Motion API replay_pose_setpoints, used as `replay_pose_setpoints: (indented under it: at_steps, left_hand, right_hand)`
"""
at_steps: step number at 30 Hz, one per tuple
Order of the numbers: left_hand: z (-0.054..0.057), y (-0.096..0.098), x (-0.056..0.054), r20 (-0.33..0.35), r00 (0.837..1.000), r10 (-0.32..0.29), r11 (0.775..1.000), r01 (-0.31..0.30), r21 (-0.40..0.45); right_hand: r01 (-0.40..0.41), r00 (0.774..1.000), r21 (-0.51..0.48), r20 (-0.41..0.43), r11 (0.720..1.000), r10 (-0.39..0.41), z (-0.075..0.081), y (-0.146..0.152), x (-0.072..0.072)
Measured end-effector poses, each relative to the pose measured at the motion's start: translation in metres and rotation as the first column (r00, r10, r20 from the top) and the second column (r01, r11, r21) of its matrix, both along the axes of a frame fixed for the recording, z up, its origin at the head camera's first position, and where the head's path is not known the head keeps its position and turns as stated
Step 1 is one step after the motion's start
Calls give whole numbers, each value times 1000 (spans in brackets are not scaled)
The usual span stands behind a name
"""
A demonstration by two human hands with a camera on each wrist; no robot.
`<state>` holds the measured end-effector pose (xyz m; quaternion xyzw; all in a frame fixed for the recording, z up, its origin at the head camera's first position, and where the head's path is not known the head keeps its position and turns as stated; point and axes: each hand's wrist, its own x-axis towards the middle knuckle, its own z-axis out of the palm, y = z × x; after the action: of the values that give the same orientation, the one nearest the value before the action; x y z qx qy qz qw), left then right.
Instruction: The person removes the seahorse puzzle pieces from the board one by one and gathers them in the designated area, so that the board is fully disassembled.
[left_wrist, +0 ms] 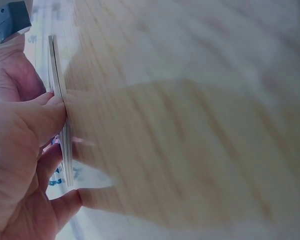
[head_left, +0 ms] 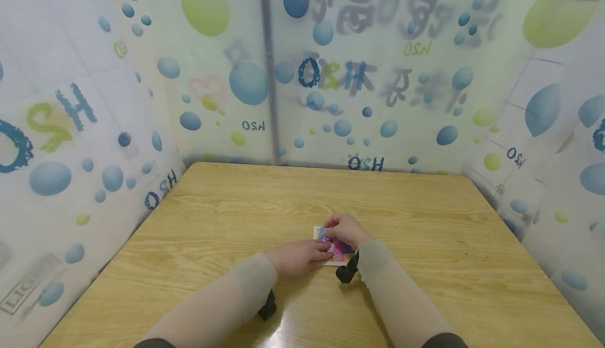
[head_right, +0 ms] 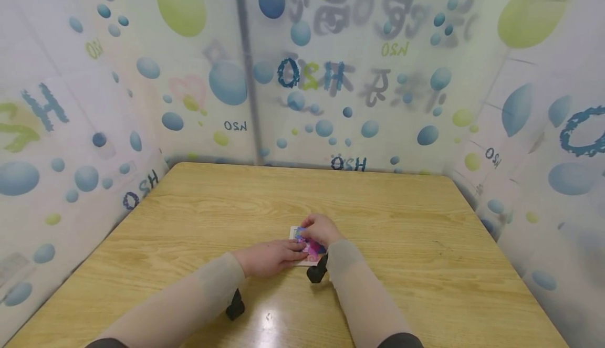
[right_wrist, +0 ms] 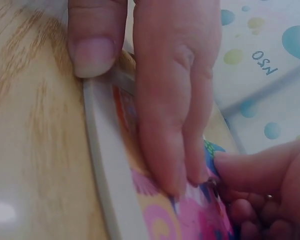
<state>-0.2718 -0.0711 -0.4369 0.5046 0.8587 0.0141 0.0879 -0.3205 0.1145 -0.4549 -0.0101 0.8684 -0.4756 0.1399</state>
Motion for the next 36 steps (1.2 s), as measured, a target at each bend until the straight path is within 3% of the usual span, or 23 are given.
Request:
replay_pose_setpoints:
  at_steps: [8,24,31,36]
  left_hand:
    - [0,0,-1,39,999,37,999,-37,-3]
    - [-1,0,-2,36,998,56,998,-57,15]
    - [0,1,0,23,999,42,999,-42,9]
    - [1,1,0,28,999,32,999,-32,4]
  right_hand:
    - [9,1000,-60,9,998,-9,-1,-1,-1]
    - [24,999,-159,44,987,-17,2,2,-3]
    - [1,1000,-224,18,975,3,0,8,-5]
    - [12,999,-251,43,968,-1,2,11,-7]
